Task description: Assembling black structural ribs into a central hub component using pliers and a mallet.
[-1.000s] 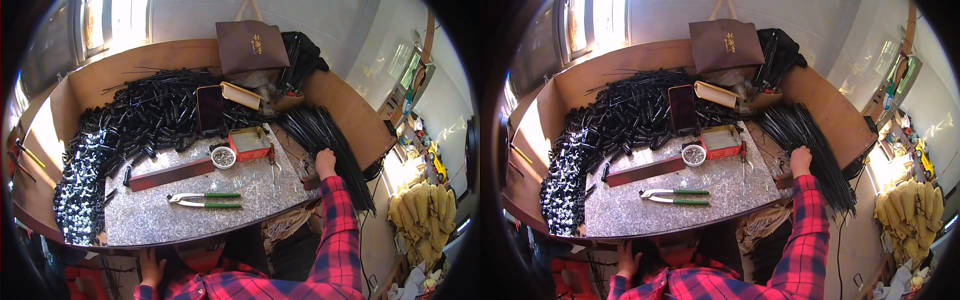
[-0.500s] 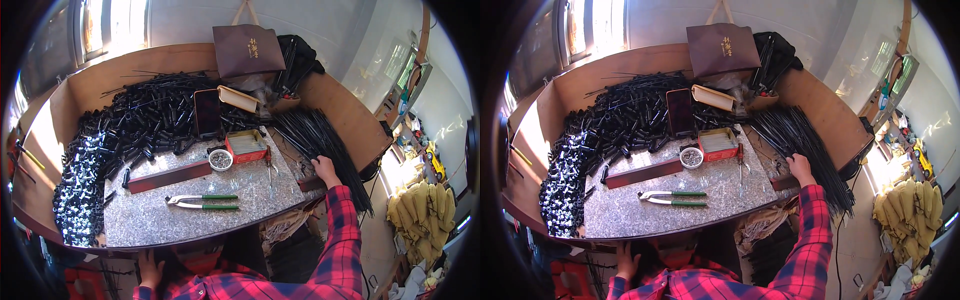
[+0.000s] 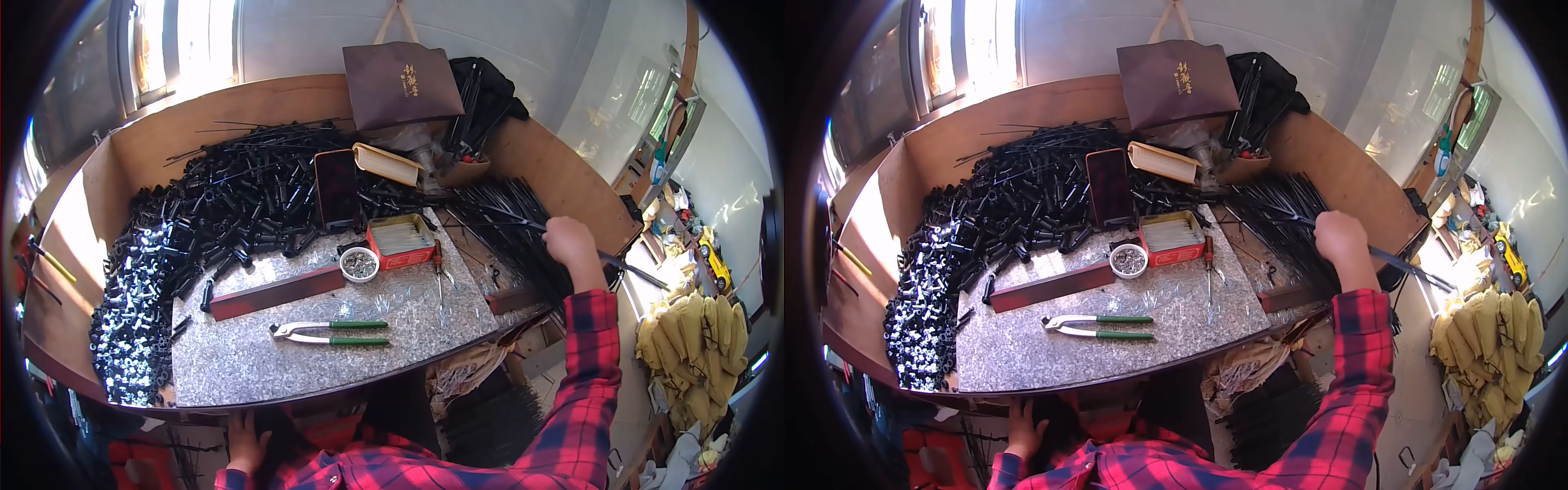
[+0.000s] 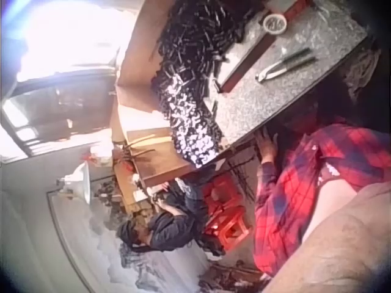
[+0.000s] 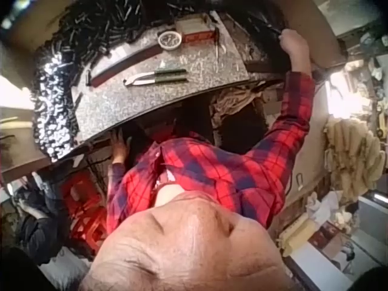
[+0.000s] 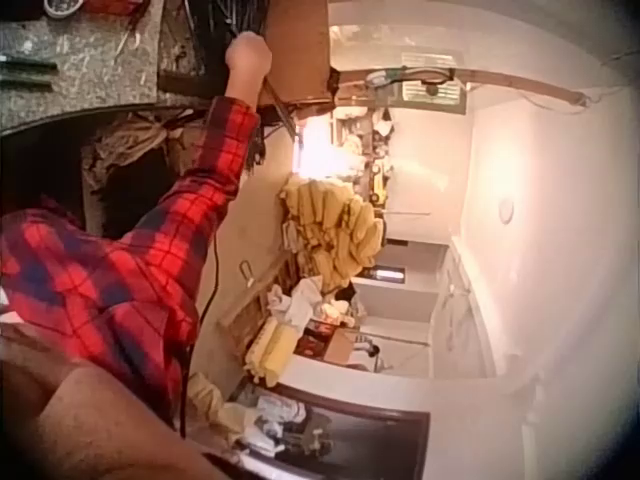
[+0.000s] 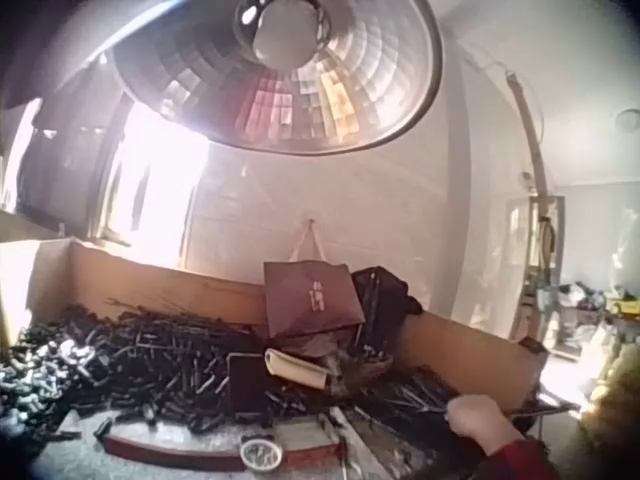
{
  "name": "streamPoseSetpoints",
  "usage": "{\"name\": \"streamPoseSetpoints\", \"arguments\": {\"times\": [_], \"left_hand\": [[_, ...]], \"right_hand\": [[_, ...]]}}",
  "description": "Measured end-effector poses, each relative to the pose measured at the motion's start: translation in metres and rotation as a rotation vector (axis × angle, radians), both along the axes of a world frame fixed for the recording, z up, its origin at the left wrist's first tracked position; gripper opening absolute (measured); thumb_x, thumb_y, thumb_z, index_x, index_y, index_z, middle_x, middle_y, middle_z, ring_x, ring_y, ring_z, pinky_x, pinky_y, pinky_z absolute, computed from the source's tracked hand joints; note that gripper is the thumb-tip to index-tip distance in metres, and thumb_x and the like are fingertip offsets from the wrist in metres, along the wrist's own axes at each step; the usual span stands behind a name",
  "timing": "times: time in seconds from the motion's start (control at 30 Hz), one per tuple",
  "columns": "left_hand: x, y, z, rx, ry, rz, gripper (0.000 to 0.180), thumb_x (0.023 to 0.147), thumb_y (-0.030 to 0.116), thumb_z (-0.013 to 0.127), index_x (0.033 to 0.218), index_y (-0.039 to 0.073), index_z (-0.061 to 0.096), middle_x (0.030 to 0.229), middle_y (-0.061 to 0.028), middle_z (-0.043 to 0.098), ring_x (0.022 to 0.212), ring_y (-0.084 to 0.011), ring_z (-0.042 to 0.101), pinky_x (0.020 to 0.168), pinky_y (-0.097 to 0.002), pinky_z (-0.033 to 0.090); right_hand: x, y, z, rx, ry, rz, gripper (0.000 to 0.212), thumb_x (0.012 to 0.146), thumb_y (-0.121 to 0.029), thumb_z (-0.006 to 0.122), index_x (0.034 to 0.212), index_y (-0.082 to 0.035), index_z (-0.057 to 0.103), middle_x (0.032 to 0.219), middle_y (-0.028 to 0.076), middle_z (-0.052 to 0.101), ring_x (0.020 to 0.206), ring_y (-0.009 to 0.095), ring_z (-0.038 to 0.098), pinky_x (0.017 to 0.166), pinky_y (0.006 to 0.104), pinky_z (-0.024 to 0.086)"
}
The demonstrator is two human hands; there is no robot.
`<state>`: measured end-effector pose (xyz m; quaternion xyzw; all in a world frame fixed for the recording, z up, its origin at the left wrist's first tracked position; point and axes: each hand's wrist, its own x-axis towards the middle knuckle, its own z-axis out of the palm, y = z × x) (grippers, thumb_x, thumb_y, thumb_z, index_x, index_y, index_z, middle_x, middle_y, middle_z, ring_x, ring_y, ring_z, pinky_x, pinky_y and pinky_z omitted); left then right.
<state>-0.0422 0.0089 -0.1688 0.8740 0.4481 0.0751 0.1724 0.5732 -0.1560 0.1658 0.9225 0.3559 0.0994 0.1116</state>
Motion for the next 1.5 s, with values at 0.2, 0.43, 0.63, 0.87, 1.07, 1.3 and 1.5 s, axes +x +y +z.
{"name": "streamPoseSetpoints", "arguments": {"times": [0.2, 0.43, 0.63, 0.87, 1.07, 1.3, 1.5], "left_hand": [[-0.003, 0.002, 0.015, -0.062, 0.081, -0.073, 0.067, 0.075, 0.031, 0.072, 0.129, 0.001, 0.045, 0.142, -0.027, 0.03, 0.132, -0.0468, 0.027, 0.108, -0.0512, 0.027], [0.008, -0.009, 0.034, 0.029, 0.002, -0.225, 0.056, 0.075, 0.029, 0.072, 0.119, 0.0, 0.055, 0.133, -0.0251, 0.043, 0.129, -0.0452, 0.033, 0.107, -0.0495, 0.03], [0.038, -0.021, 0.085, 0.105, -0.241, -0.392, 0.038, 0.074, 0.022, 0.073, 0.103, 0.0, 0.062, 0.109, -0.0181, 0.061, 0.111, -0.0377, 0.053, 0.096, -0.0449, 0.043], [0.091, -0.021, 0.205, 0.378, -0.573, -0.371, 0.049, 0.07, 0.028, 0.079, 0.108, 0.002, 0.059, 0.117, -0.0169, 0.058, 0.11, -0.036, 0.054, 0.094, -0.0455, 0.043], [0.118, 0.028, 0.253, 0.482, -0.745, -0.22, 0.074, 0.072, 0.035, 0.078, 0.128, -0.001, 0.045, 0.134, -0.0222, 0.043, 0.124, -0.0397, 0.042, 0.103, -0.0452, 0.035], [0.108, 0.046, 0.272, 0.343, -0.779, -0.007, 0.127, 0.06, 0.053, 0.081, 0.142, -0.012, 0.009, 0.145, -0.0327, 0.019, 0.139, -0.0429, 0.016, 0.113, -0.0436, 0.017], [0.133, 0.053, 0.261, 0.017, -1.094, -0.004, 0.128, 0.063, 0.034, 0.087, 0.142, -0.01, -0.003, 0.124, -0.0203, 0.047, 0.106, -0.0223, 0.056, 0.089, -0.033, 0.046]], "right_hand": [[0.008, 0.007, 0.024, 0.138, -0.405, 0.07, 0.014, 0.085, -0.005, 0.045, 0.085, -0.002, 0.058, 0.08, 0.023, 0.066, 0.079, 0.035, 0.067, 0.069, 0.0441, 0.053], [0.05, 0.02, 0.006, 0.417, -0.639, -0.021, 0.009, 0.085, -0.006, 0.047, 0.087, -0.003, 0.055, 0.081, 0.02, 0.066, 0.079, 0.038, 0.066, 0.068, 0.0463, 0.053], [-0.007, 0.05, 0.025, 0.528, -0.379, 0.106, 0.017, 0.079, -0.016, 0.066, 0.085, -0.003, 0.057, 0.077, 0.02, 0.065, 0.08, 0.037, 0.065, 0.069, 0.0464, 0.052], [-0.102, 0.096, 0.038, 0.824, 0.057, 0.43, 0.03, 0.072, -0.02, 0.077, 0.077, -0.001, 0.055, 0.073, 0.02, 0.062, 0.073, 0.039, 0.061, 0.063, 0.0447, 0.046], [-0.156, 0.133, 0.021, 0.736, 0.546, 0.71, 0.032, 0.076, -0.022, 0.077, 0.076, -0.002, 0.052, 0.063, 0.001, 0.052, 0.055, 0.006, 0.048, 0.049, 0.0266, 0.039], [-0.259, 0.154, 0.022, 0.66, 0.728, 0.914, 0.027, 0.074, -0.011, 0.075, 0.084, 0.002, 0.054, 0.075, 0.008, 0.058, 0.071, 0.015, 0.055, 0.068, 0.0294, 0.045], [-0.32, 0.164, 0.004, 0.592, 0.698, 1.188, 0.029, 0.073, -0.003, 0.068, 0.098, 0.005, 0.057, 0.091, 0.021, 0.062, 0.085, 0.033, 0.063, 0.074, 0.0376, 0.049]]}}
